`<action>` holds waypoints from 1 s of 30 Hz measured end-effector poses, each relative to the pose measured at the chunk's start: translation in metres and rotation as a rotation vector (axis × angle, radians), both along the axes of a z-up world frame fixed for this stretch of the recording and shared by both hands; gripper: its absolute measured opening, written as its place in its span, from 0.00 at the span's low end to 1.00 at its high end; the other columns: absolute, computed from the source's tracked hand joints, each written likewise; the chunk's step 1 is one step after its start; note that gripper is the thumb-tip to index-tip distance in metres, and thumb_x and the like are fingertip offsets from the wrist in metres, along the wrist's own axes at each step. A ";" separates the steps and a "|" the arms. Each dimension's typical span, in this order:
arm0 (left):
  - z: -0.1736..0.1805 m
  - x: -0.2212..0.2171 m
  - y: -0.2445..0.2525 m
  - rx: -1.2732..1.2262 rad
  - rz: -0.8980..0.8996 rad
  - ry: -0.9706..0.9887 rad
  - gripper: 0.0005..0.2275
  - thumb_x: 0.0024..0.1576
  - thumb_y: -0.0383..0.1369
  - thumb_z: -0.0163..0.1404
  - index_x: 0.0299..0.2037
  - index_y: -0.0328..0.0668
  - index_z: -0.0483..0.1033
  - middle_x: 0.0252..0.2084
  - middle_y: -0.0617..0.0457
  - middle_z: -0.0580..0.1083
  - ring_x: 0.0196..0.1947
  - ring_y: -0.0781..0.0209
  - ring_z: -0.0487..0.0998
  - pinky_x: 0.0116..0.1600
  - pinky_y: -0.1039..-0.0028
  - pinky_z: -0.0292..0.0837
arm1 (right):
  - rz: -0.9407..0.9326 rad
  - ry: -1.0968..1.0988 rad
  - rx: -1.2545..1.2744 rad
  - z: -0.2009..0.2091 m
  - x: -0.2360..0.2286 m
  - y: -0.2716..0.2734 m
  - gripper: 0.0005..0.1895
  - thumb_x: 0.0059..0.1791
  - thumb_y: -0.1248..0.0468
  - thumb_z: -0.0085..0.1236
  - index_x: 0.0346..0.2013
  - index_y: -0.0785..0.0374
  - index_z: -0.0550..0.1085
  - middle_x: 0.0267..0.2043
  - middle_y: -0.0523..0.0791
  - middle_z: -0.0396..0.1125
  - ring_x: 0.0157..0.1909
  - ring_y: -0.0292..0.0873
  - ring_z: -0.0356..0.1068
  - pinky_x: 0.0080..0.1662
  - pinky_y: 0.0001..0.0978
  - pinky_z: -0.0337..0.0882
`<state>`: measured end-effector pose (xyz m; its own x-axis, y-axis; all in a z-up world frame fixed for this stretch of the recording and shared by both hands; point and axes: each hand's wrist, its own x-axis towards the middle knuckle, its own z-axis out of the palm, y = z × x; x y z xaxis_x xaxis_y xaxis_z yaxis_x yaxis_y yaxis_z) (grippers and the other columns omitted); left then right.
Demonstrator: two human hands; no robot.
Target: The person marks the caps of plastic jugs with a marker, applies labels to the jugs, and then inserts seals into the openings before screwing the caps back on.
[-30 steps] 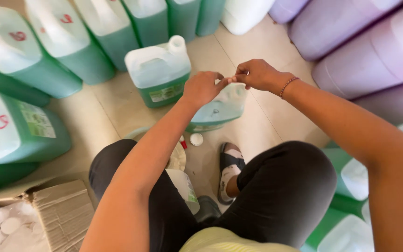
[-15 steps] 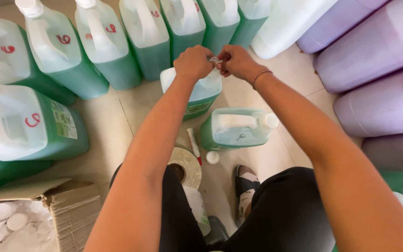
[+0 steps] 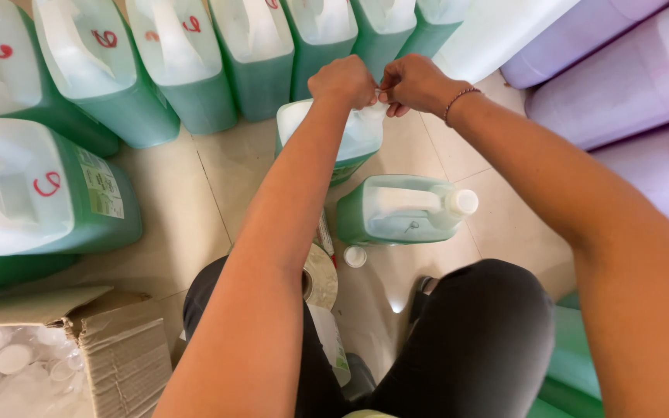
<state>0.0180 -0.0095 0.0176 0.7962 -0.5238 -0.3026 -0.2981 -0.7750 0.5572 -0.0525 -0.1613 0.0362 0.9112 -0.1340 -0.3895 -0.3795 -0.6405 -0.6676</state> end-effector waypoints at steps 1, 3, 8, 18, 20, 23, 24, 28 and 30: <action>0.002 0.004 -0.001 0.031 -0.015 0.025 0.03 0.49 0.35 0.61 0.32 0.57 0.85 0.35 0.60 0.82 0.40 0.62 0.82 0.44 0.68 0.73 | 0.014 0.006 -0.020 0.002 0.003 0.001 0.04 0.51 0.71 0.58 0.36 0.72 0.74 0.34 0.48 0.74 0.34 0.41 0.78 0.38 0.31 0.80; 0.002 0.012 -0.007 0.055 -0.029 0.079 0.03 0.50 0.36 0.60 0.32 0.53 0.85 0.33 0.61 0.81 0.38 0.64 0.83 0.43 0.69 0.74 | 0.036 0.026 -0.055 0.004 0.004 0.001 0.02 0.50 0.73 0.57 0.35 0.72 0.74 0.35 0.48 0.74 0.35 0.42 0.78 0.37 0.31 0.80; -0.040 0.043 -0.024 0.040 -0.334 0.056 0.04 0.52 0.36 0.59 0.35 0.52 0.83 0.29 0.60 0.78 0.34 0.63 0.81 0.41 0.67 0.75 | 0.075 0.124 -0.072 0.016 0.015 0.002 0.03 0.51 0.73 0.56 0.35 0.73 0.73 0.36 0.51 0.74 0.36 0.44 0.79 0.39 0.32 0.81; -0.020 0.030 -0.008 -0.109 -0.154 0.308 0.05 0.53 0.34 0.52 0.35 0.53 0.81 0.29 0.63 0.80 0.25 0.69 0.81 0.39 0.74 0.75 | 0.144 0.232 -0.059 0.017 0.031 -0.001 0.03 0.48 0.74 0.57 0.33 0.74 0.73 0.36 0.52 0.73 0.34 0.47 0.80 0.37 0.35 0.81; -0.002 0.024 -0.003 -0.089 -0.132 0.317 0.05 0.53 0.34 0.51 0.34 0.53 0.81 0.30 0.64 0.79 0.24 0.69 0.81 0.39 0.74 0.74 | 0.176 0.259 -0.140 0.020 0.038 0.001 0.03 0.48 0.73 0.58 0.32 0.73 0.74 0.35 0.52 0.74 0.34 0.46 0.80 0.37 0.34 0.80; 0.007 0.020 0.001 -0.091 -0.105 0.286 0.05 0.52 0.35 0.52 0.35 0.52 0.81 0.30 0.64 0.79 0.26 0.68 0.81 0.39 0.72 0.74 | 0.192 0.250 -0.179 0.021 0.039 0.004 0.03 0.48 0.71 0.59 0.33 0.71 0.74 0.35 0.51 0.75 0.33 0.45 0.79 0.37 0.34 0.80; 0.006 0.017 0.000 -0.085 -0.094 0.265 0.05 0.52 0.35 0.53 0.35 0.52 0.81 0.30 0.63 0.79 0.28 0.67 0.81 0.39 0.71 0.73 | 0.187 0.241 -0.175 0.018 0.036 0.003 0.03 0.48 0.71 0.59 0.33 0.70 0.74 0.35 0.51 0.75 0.33 0.45 0.79 0.37 0.33 0.79; -0.007 0.010 -0.005 -0.064 -0.034 0.193 0.07 0.50 0.39 0.58 0.37 0.54 0.79 0.32 0.60 0.78 0.37 0.61 0.80 0.41 0.66 0.71 | 0.064 0.105 -0.059 0.001 0.026 -0.005 0.05 0.49 0.71 0.58 0.32 0.72 0.73 0.33 0.50 0.74 0.31 0.43 0.77 0.35 0.33 0.79; -0.019 0.014 -0.008 -0.135 -0.063 0.147 0.09 0.49 0.39 0.60 0.36 0.52 0.80 0.35 0.62 0.79 0.41 0.61 0.79 0.43 0.65 0.70 | -0.020 0.042 0.060 -0.012 0.017 -0.010 0.05 0.50 0.70 0.58 0.32 0.70 0.72 0.32 0.50 0.73 0.29 0.42 0.76 0.34 0.34 0.78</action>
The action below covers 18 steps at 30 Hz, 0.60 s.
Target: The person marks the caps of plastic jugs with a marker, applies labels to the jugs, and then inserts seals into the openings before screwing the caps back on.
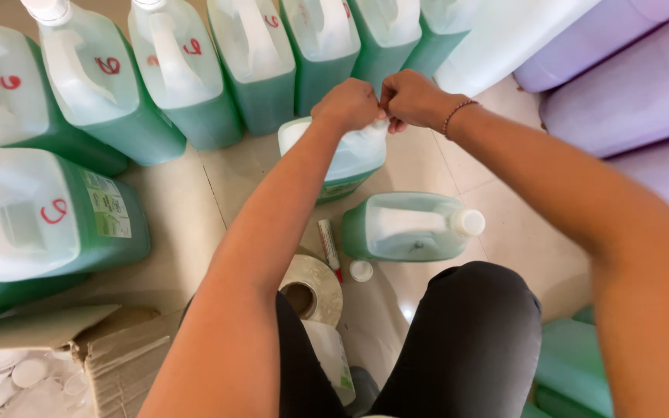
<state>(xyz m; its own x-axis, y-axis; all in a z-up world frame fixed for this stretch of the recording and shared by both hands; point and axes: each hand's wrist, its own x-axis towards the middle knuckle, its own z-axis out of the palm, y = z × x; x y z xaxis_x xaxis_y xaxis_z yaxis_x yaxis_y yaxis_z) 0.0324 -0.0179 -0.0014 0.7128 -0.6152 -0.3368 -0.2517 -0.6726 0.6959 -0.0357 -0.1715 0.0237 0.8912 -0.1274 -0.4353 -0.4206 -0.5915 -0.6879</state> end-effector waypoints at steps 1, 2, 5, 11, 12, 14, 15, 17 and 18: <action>-0.008 0.002 -0.001 -0.035 -0.012 -0.019 0.09 0.48 0.40 0.60 0.36 0.51 0.80 0.36 0.63 0.79 0.43 0.60 0.79 0.44 0.65 0.70 | -0.025 -0.045 0.017 -0.008 -0.005 -0.002 0.06 0.50 0.70 0.58 0.33 0.70 0.71 0.32 0.49 0.72 0.29 0.41 0.76 0.34 0.33 0.78; -0.017 0.003 0.002 -0.106 -0.049 -0.064 0.10 0.50 0.41 0.61 0.37 0.50 0.80 0.38 0.61 0.79 0.43 0.59 0.79 0.45 0.65 0.71 | -0.053 -0.092 0.034 -0.016 -0.010 -0.004 0.06 0.51 0.69 0.58 0.33 0.70 0.71 0.32 0.49 0.72 0.29 0.40 0.76 0.34 0.32 0.78; -0.032 -0.003 0.019 -0.352 -0.084 -0.254 0.10 0.54 0.39 0.60 0.41 0.47 0.80 0.41 0.54 0.78 0.43 0.56 0.79 0.47 0.67 0.73 | -0.138 -0.241 0.121 -0.038 -0.020 -0.006 0.06 0.53 0.66 0.53 0.37 0.69 0.69 0.34 0.47 0.73 0.29 0.38 0.75 0.33 0.32 0.78; -0.032 -0.081 0.067 -0.813 0.104 -0.412 0.12 0.55 0.22 0.55 0.47 0.43 0.78 0.44 0.49 0.74 0.42 0.53 0.79 0.49 0.68 0.76 | 0.015 -0.580 -0.197 -0.062 -0.065 0.005 0.19 0.55 0.56 0.64 0.48 0.69 0.71 0.37 0.49 0.72 0.34 0.43 0.73 0.36 0.36 0.74; -0.033 -0.093 0.076 -0.813 0.089 -0.340 0.11 0.56 0.22 0.54 0.48 0.44 0.78 0.44 0.50 0.74 0.41 0.53 0.79 0.48 0.68 0.77 | 0.139 -0.739 -0.311 -0.063 -0.080 0.010 0.21 0.56 0.57 0.67 0.50 0.71 0.72 0.37 0.51 0.73 0.36 0.45 0.73 0.38 0.38 0.73; -0.040 -0.120 0.094 -0.748 0.033 -0.239 0.11 0.57 0.22 0.52 0.49 0.44 0.79 0.44 0.50 0.74 0.41 0.53 0.80 0.48 0.67 0.78 | 0.133 -0.718 -0.261 -0.053 -0.106 0.023 0.16 0.54 0.58 0.64 0.48 0.67 0.75 0.40 0.50 0.72 0.37 0.45 0.73 0.40 0.38 0.74; -0.044 -0.134 0.103 -0.685 -0.007 -0.209 0.12 0.57 0.23 0.52 0.49 0.45 0.79 0.44 0.49 0.74 0.41 0.53 0.80 0.49 0.66 0.78 | 0.131 -0.708 -0.236 -0.046 -0.120 0.033 0.14 0.53 0.58 0.63 0.47 0.65 0.76 0.42 0.49 0.72 0.37 0.45 0.73 0.41 0.38 0.74; -0.049 -0.154 0.113 -0.489 -0.118 -0.222 0.11 0.55 0.27 0.54 0.48 0.41 0.77 0.45 0.47 0.75 0.43 0.49 0.79 0.49 0.62 0.76 | 0.118 -0.442 -0.115 -0.034 -0.145 0.062 0.11 0.52 0.58 0.58 0.42 0.63 0.77 0.37 0.49 0.74 0.36 0.48 0.76 0.41 0.40 0.75; -0.052 -0.165 0.115 -0.355 -0.189 -0.260 0.12 0.54 0.30 0.57 0.46 0.38 0.76 0.45 0.46 0.76 0.44 0.45 0.78 0.47 0.59 0.74 | 0.112 -0.308 -0.053 -0.033 -0.161 0.078 0.11 0.51 0.58 0.56 0.39 0.62 0.77 0.35 0.48 0.75 0.35 0.49 0.77 0.41 0.41 0.75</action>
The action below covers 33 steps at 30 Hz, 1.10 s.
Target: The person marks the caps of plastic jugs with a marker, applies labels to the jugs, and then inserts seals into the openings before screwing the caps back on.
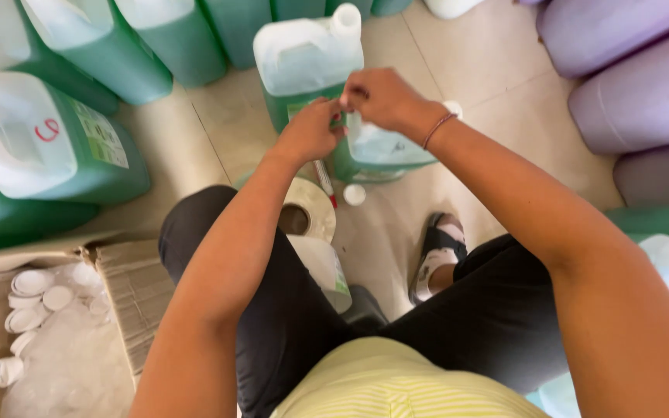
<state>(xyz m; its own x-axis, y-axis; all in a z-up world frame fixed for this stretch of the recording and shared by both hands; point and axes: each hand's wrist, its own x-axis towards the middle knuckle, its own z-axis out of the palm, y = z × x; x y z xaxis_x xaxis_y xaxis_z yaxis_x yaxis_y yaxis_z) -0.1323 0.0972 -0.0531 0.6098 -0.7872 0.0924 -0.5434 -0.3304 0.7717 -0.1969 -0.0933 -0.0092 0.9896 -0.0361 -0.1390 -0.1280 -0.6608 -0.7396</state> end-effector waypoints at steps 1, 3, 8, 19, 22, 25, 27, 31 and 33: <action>-0.003 -0.010 0.002 0.136 -0.046 -0.060 0.14 0.53 0.33 0.61 0.44 0.34 0.75 0.46 0.44 0.76 0.46 0.41 0.76 0.45 0.55 0.72 | 0.111 -0.114 -0.151 -0.003 -0.016 0.016 0.09 0.49 0.61 0.56 0.39 0.62 0.79 0.36 0.52 0.75 0.37 0.55 0.75 0.41 0.46 0.74; -0.013 -0.030 0.004 0.519 -0.084 -0.107 0.11 0.53 0.37 0.59 0.43 0.43 0.81 0.48 0.44 0.78 0.48 0.43 0.79 0.49 0.56 0.74 | 0.243 -0.063 -0.354 -0.020 -0.040 0.039 0.09 0.46 0.63 0.57 0.36 0.62 0.80 0.37 0.56 0.75 0.40 0.61 0.73 0.43 0.51 0.73; -0.073 -0.106 0.000 1.000 -0.255 -0.172 0.12 0.52 0.39 0.59 0.45 0.51 0.82 0.51 0.51 0.79 0.51 0.50 0.80 0.48 0.56 0.79 | 0.348 0.114 -0.463 -0.144 -0.106 0.049 0.10 0.47 0.63 0.56 0.41 0.63 0.77 0.44 0.55 0.75 0.47 0.59 0.75 0.49 0.49 0.75; -0.222 -0.173 -0.024 0.694 0.183 0.353 0.35 0.58 0.28 0.47 0.73 0.17 0.43 0.54 0.28 0.76 0.54 0.39 0.79 0.57 0.59 0.75 | 0.207 0.527 -0.587 -0.264 -0.119 0.064 0.33 0.51 0.62 0.52 0.70 0.43 0.56 0.78 0.43 0.37 0.71 0.60 0.54 0.59 0.52 0.72; -0.238 -0.165 -0.024 0.547 0.217 0.415 0.33 0.58 0.35 0.51 0.65 0.16 0.48 0.57 0.26 0.71 0.57 0.38 0.75 0.61 0.59 0.71 | 0.234 0.543 -0.537 -0.286 -0.113 0.059 0.29 0.52 0.61 0.54 0.67 0.44 0.60 0.77 0.45 0.41 0.70 0.65 0.52 0.62 0.49 0.69; -0.249 -0.159 -0.031 0.630 0.192 0.461 0.34 0.59 0.36 0.50 0.67 0.15 0.47 0.58 0.26 0.70 0.57 0.39 0.76 0.61 0.59 0.71 | 0.238 0.533 -0.475 -0.293 -0.098 0.054 0.31 0.49 0.62 0.58 0.66 0.46 0.62 0.75 0.49 0.42 0.69 0.67 0.53 0.64 0.47 0.67; -0.257 -0.153 -0.031 0.621 0.127 0.411 0.28 0.60 0.37 0.49 0.65 0.23 0.58 0.60 0.27 0.70 0.57 0.38 0.76 0.60 0.58 0.72 | 0.196 0.512 -0.409 -0.296 -0.100 0.055 0.29 0.48 0.62 0.58 0.65 0.48 0.63 0.74 0.52 0.46 0.65 0.67 0.57 0.62 0.47 0.68; -0.267 -0.158 -0.028 0.725 0.125 0.582 0.23 0.59 0.36 0.46 0.60 0.24 0.70 0.60 0.30 0.72 0.51 0.36 0.82 0.47 0.52 0.85 | 0.083 0.471 -0.300 -0.291 -0.102 0.045 0.24 0.50 0.55 0.57 0.60 0.51 0.68 0.65 0.57 0.59 0.57 0.64 0.67 0.58 0.47 0.70; -0.268 -0.160 -0.020 0.561 0.197 0.542 0.30 0.47 0.36 0.58 0.59 0.23 0.66 0.56 0.30 0.74 0.53 0.38 0.79 0.54 0.58 0.78 | 0.092 0.448 -0.302 -0.282 -0.102 0.039 0.22 0.49 0.53 0.57 0.56 0.55 0.70 0.57 0.58 0.65 0.53 0.61 0.70 0.54 0.47 0.71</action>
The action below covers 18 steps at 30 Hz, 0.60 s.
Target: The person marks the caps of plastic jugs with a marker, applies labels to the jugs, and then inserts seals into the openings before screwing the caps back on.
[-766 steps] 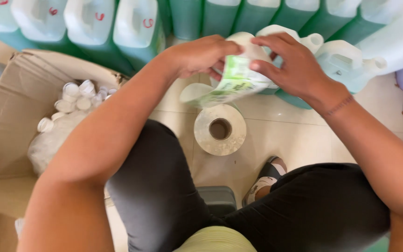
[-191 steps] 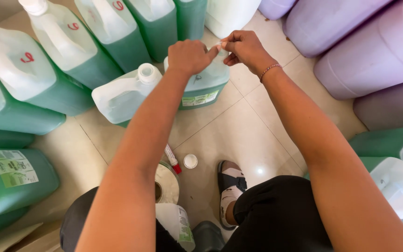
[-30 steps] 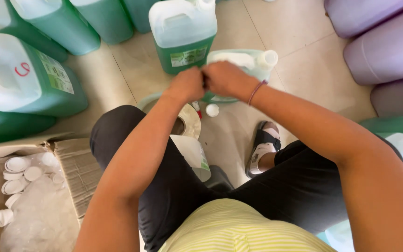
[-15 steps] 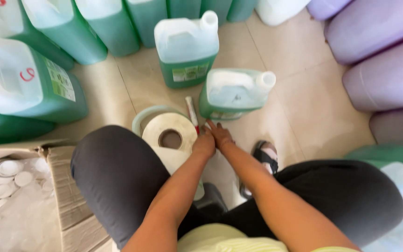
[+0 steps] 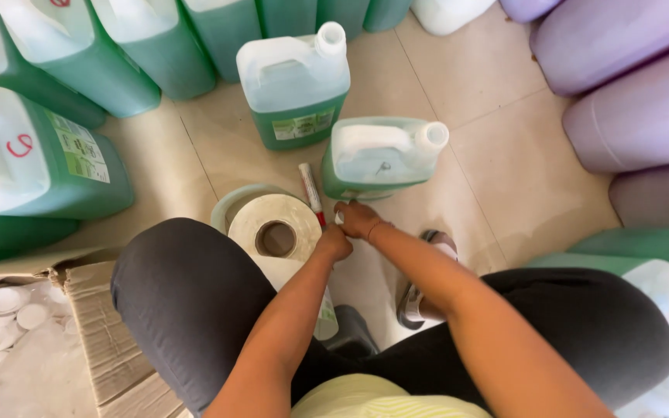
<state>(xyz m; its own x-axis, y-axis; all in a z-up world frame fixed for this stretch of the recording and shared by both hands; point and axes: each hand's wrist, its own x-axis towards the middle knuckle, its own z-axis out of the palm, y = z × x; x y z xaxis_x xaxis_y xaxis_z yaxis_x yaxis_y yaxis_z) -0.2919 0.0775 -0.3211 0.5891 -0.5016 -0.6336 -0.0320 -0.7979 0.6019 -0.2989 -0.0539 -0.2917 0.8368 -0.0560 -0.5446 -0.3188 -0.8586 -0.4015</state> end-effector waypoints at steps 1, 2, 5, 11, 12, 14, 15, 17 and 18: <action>0.003 0.004 0.002 -0.070 0.043 -0.046 0.35 0.42 0.35 0.64 0.58 0.23 0.64 0.54 0.30 0.75 0.54 0.40 0.77 0.57 0.61 0.74 | 0.031 -0.023 -0.009 0.008 0.002 -0.005 0.21 0.49 0.53 0.56 0.54 0.58 0.72 0.52 0.58 0.70 0.50 0.59 0.72 0.52 0.47 0.73; 0.009 0.010 -0.001 -0.107 0.060 -0.056 0.36 0.41 0.40 0.66 0.57 0.25 0.67 0.53 0.29 0.75 0.54 0.38 0.77 0.56 0.60 0.74 | 0.063 -0.046 -0.019 0.017 0.002 -0.008 0.20 0.49 0.54 0.55 0.51 0.61 0.73 0.47 0.57 0.74 0.47 0.57 0.75 0.50 0.47 0.74; 0.055 0.050 -0.005 -0.090 -0.126 -0.097 0.32 0.38 0.44 0.71 0.48 0.29 0.76 0.48 0.34 0.77 0.50 0.40 0.79 0.55 0.60 0.74 | -0.055 0.154 0.137 0.072 0.006 -0.012 0.23 0.55 0.52 0.45 0.48 0.71 0.71 0.33 0.53 0.77 0.32 0.51 0.79 0.40 0.43 0.79; 0.226 0.095 0.014 -0.424 -0.347 0.019 0.19 0.38 0.43 0.66 0.37 0.40 0.88 0.34 0.48 0.84 0.35 0.59 0.82 0.44 0.73 0.74 | -0.194 0.075 0.256 0.240 0.007 -0.011 0.33 0.52 0.37 0.39 0.49 0.65 0.69 0.31 0.51 0.75 0.28 0.46 0.75 0.35 0.36 0.76; 0.251 0.095 0.016 -0.449 -0.286 -0.071 0.22 0.40 0.43 0.68 0.39 0.35 0.82 0.35 0.47 0.81 0.37 0.58 0.80 0.44 0.73 0.73 | -0.173 0.037 0.241 0.266 0.006 -0.016 0.35 0.52 0.35 0.39 0.48 0.66 0.71 0.32 0.51 0.76 0.29 0.44 0.76 0.35 0.34 0.75; 0.286 0.087 0.020 -0.567 -0.176 -0.122 0.26 0.42 0.43 0.69 0.44 0.32 0.75 0.38 0.48 0.78 0.40 0.59 0.78 0.45 0.72 0.73 | -0.202 -0.026 0.276 0.307 0.000 -0.031 0.36 0.52 0.33 0.44 0.49 0.64 0.72 0.33 0.50 0.74 0.29 0.41 0.74 0.35 0.33 0.74; 0.300 0.084 0.021 -0.663 -0.129 -0.093 0.27 0.42 0.42 0.68 0.47 0.34 0.74 0.40 0.51 0.78 0.41 0.60 0.78 0.46 0.72 0.74 | -0.252 -0.062 0.324 0.323 -0.002 -0.040 0.33 0.51 0.35 0.48 0.51 0.62 0.71 0.33 0.50 0.72 0.29 0.41 0.73 0.34 0.33 0.73; 0.315 0.079 0.021 -0.778 -0.066 -0.077 0.27 0.44 0.41 0.66 0.50 0.36 0.73 0.42 0.54 0.78 0.42 0.63 0.79 0.47 0.73 0.74 | -0.235 -0.325 0.501 0.343 -0.005 -0.062 0.31 0.49 0.41 0.57 0.53 0.62 0.67 0.37 0.44 0.73 0.33 0.36 0.75 0.34 0.31 0.74; 0.319 0.076 0.020 -0.798 -0.050 -0.090 0.27 0.45 0.41 0.66 0.50 0.35 0.73 0.42 0.54 0.78 0.43 0.64 0.79 0.48 0.73 0.74 | -0.199 -0.445 0.553 0.349 -0.002 -0.077 0.32 0.49 0.44 0.62 0.54 0.64 0.64 0.40 0.43 0.71 0.39 0.35 0.75 0.38 0.30 0.77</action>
